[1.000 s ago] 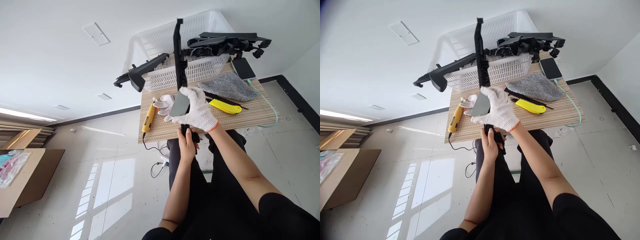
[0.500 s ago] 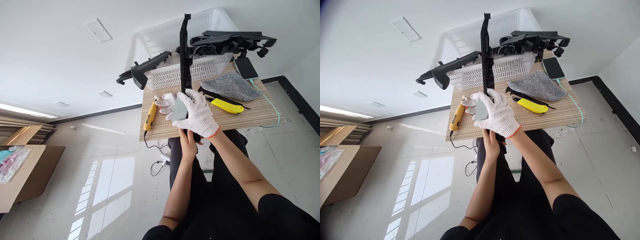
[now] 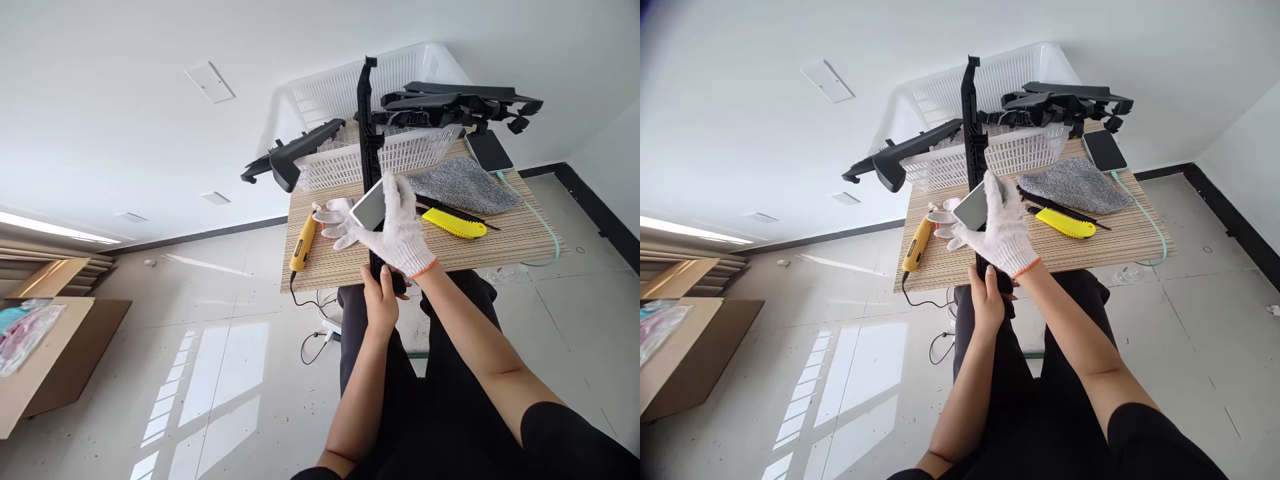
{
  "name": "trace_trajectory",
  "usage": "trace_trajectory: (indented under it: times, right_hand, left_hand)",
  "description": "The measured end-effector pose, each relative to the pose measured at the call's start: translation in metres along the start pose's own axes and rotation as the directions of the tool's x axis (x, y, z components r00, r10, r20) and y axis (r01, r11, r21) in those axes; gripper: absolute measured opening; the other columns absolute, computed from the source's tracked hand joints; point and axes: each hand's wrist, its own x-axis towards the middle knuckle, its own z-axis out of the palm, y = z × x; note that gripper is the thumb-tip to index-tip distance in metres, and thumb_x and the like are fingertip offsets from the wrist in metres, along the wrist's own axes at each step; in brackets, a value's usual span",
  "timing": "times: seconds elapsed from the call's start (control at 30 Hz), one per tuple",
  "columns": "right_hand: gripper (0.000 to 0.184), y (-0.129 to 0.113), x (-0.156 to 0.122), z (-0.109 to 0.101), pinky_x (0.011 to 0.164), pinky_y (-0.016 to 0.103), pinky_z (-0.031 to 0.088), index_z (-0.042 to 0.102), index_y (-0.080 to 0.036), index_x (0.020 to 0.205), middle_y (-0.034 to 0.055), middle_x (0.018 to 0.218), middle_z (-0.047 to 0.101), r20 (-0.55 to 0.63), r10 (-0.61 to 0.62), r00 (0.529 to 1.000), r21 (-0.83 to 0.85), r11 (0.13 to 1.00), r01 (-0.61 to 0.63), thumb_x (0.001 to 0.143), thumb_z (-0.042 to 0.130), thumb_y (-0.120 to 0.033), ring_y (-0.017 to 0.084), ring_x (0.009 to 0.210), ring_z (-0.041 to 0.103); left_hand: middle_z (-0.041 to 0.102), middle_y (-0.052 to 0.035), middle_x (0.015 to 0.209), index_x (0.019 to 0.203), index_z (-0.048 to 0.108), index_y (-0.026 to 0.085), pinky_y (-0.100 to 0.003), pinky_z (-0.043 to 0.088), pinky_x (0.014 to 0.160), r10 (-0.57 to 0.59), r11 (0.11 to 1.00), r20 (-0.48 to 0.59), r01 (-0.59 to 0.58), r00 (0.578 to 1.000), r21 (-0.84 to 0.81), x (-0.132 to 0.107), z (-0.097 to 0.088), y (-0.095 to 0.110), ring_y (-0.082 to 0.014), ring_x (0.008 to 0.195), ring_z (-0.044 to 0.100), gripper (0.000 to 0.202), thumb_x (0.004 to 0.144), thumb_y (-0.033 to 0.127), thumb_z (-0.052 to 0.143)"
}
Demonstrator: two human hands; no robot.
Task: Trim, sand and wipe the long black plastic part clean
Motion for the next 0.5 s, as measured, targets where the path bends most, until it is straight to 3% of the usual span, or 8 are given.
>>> trace_trajectory:
  times: [0.07,0.17,0.3,0.33,0.43,0.5]
  right_hand:
    - [0.101,0.0000,0.0010,0.0012,0.113,0.057,0.046,0.026,-0.020,0.161,0.0207,0.158,0.029,0.000,-0.015,1.000,0.028,0.999,0.015,0.080,0.075,-0.055,0.039,0.149,0.033]
    - [0.088,0.0006,0.0010,0.0011,0.113,0.062,0.044,0.041,-0.034,0.154,0.0127,0.161,0.025,0.107,-0.096,0.990,0.056,0.994,0.091,0.077,0.079,-0.052,0.039,0.148,0.033]
    - [0.085,0.0028,0.0035,-0.0018,0.116,0.060,0.041,0.045,-0.030,0.153,0.0144,0.158,0.025,-0.029,0.061,0.998,0.119,0.991,-0.057,0.077,0.079,-0.051,0.038,0.147,0.035]
    - [0.085,0.0029,0.0038,-0.0028,0.116,0.060,0.041,0.046,-0.030,0.152,0.0138,0.158,0.024,-0.011,0.049,0.999,0.134,0.990,-0.047,0.077,0.080,-0.050,0.038,0.146,0.035]
    - [0.085,0.0023,0.0026,-0.0048,0.117,0.058,0.042,0.051,-0.037,0.149,0.0093,0.159,0.022,0.202,-0.141,0.969,0.179,0.978,0.105,0.071,0.085,-0.044,0.037,0.146,0.037]
    - [0.085,0.0021,0.0008,-0.0047,0.118,0.057,0.042,0.053,-0.038,0.147,0.0090,0.158,0.024,0.228,-0.161,0.960,0.186,0.975,0.119,0.069,0.087,-0.043,0.037,0.146,0.037]
  left_hand:
    - [0.069,-0.0040,0.085,0.107,0.042,0.023,-0.026,0.056,0.043,0.003,1.000,-0.003,-0.003,1.000,-0.016,-0.0003,0.0002,-0.0014,-0.0196,0.065,0.072,0.037,0.100,0.059,0.047]
    - [0.067,-0.0029,0.082,0.113,0.041,0.023,-0.025,0.055,0.041,0.004,1.000,-0.026,-0.005,1.000,-0.027,-0.0009,0.0002,-0.0030,-0.0192,0.063,0.071,0.038,0.100,0.058,0.047]
    - [0.067,-0.0066,0.094,0.106,0.042,0.023,-0.025,0.055,0.041,0.007,0.999,-0.029,-0.008,1.000,-0.043,-0.0023,0.0003,-0.0048,-0.0183,0.066,0.071,0.039,0.099,0.061,0.047]
    - [0.067,-0.0071,0.096,0.106,0.043,0.023,-0.025,0.055,0.042,0.005,0.999,-0.032,-0.006,0.999,-0.042,-0.0024,0.0001,-0.0049,-0.0182,0.066,0.071,0.040,0.099,0.062,0.047]
    - [0.066,-0.0056,0.093,0.117,0.042,0.023,-0.027,0.057,0.044,0.007,0.999,-0.034,-0.009,0.999,-0.051,-0.0008,-0.0007,-0.0036,-0.0183,0.065,0.070,0.046,0.098,0.064,0.048]
    - [0.065,-0.0045,0.090,0.120,0.042,0.023,-0.027,0.056,0.044,0.009,0.998,-0.021,-0.010,1.000,-0.066,0.0016,-0.0010,-0.0025,-0.0179,0.064,0.069,0.049,0.097,0.065,0.049]
